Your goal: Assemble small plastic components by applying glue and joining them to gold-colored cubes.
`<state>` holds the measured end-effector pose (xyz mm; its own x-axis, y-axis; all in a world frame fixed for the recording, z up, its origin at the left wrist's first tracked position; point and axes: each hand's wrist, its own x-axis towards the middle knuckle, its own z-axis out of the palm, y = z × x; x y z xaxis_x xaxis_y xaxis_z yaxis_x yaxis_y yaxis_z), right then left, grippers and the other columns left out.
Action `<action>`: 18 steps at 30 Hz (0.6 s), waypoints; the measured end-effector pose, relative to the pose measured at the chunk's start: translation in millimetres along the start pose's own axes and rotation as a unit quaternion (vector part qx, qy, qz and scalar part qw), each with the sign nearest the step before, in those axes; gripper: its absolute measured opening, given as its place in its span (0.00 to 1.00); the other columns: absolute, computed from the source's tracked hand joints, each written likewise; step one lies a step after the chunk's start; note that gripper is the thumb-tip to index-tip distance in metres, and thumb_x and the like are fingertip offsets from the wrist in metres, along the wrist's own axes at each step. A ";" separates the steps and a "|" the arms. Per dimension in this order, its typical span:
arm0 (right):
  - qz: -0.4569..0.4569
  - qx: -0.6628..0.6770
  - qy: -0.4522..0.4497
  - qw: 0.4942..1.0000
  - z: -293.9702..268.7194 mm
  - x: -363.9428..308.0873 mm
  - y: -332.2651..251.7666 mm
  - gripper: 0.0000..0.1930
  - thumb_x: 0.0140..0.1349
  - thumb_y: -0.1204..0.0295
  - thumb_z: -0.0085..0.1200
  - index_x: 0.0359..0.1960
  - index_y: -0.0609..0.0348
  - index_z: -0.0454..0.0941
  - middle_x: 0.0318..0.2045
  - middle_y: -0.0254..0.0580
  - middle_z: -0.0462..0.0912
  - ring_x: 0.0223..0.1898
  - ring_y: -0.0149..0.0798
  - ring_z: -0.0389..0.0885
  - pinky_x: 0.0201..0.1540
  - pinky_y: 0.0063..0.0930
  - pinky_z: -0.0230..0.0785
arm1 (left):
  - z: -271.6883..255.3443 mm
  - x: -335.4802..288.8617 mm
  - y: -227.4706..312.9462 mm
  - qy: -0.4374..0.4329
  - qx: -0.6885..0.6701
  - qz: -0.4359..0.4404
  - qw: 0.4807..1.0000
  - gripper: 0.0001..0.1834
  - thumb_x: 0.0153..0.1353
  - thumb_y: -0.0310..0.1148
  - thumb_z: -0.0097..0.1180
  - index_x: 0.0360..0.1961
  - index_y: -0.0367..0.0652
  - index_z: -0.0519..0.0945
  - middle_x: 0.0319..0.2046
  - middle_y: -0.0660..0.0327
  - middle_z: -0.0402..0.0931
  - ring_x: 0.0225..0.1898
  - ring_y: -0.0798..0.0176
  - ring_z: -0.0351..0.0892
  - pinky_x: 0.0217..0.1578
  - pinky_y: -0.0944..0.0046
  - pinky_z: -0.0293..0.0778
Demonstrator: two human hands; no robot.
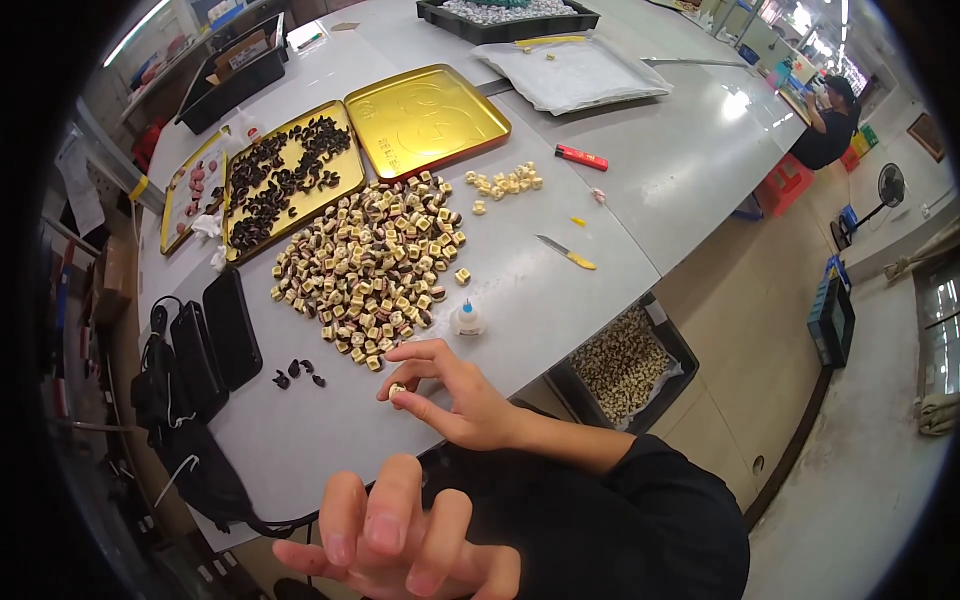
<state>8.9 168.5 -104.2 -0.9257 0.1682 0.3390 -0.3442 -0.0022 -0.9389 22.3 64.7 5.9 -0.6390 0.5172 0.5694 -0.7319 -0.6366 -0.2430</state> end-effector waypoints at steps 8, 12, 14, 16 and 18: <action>0.005 -0.015 0.002 1.000 -0.2 -1.5 1.3 0.22 0.70 0.78 0.54 0.63 0.60 0.61 0.41 0.45 0.86 0.40 0.35 0.83 0.46 0.29 0.74 | -1.5 -3.9 6.1 0.005 0.007 0.000 1.000 0.28 0.68 0.60 0.52 0.51 0.44 0.72 0.60 0.50 0.59 0.48 0.56 0.63 0.41 0.52 0.70; 0.004 -0.009 0.002 1.000 0.5 -1.9 2.2 0.23 0.70 0.77 0.54 0.63 0.60 0.61 0.41 0.45 0.86 0.40 0.35 0.83 0.45 0.29 0.74 | -1.9 -5.1 6.6 0.005 0.005 0.000 1.000 0.28 0.68 0.60 0.52 0.51 0.44 0.72 0.60 0.50 0.59 0.48 0.56 0.63 0.41 0.52 0.70; 0.006 -0.009 0.002 1.000 0.5 -2.2 2.2 0.23 0.70 0.77 0.54 0.63 0.60 0.61 0.41 0.45 0.86 0.40 0.35 0.83 0.45 0.29 0.74 | -1.7 -6.7 6.7 0.008 0.005 -0.001 1.000 0.29 0.68 0.60 0.52 0.51 0.44 0.72 0.60 0.50 0.59 0.48 0.56 0.63 0.41 0.53 0.70; 0.010 -0.008 0.002 1.000 0.4 -2.4 2.0 0.23 0.70 0.77 0.54 0.63 0.60 0.61 0.41 0.45 0.86 0.41 0.35 0.83 0.46 0.29 0.74 | -0.8 -7.1 7.1 0.012 0.004 -0.001 1.000 0.29 0.68 0.60 0.52 0.51 0.44 0.72 0.60 0.50 0.59 0.49 0.56 0.63 0.41 0.52 0.70; 0.008 -0.008 0.001 1.000 0.4 -2.3 1.9 0.23 0.70 0.77 0.54 0.63 0.60 0.61 0.41 0.45 0.86 0.41 0.35 0.83 0.46 0.29 0.74 | 0.9 -7.5 7.3 0.022 0.002 -0.002 1.000 0.28 0.68 0.60 0.52 0.50 0.44 0.72 0.60 0.50 0.59 0.49 0.56 0.63 0.42 0.52 0.71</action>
<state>10.3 167.8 -106.7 -0.9308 0.1702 0.3236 -0.3267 0.0103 -0.9451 22.0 55.6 0.5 -0.6453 0.5448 0.5356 -0.7339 -0.6367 -0.2366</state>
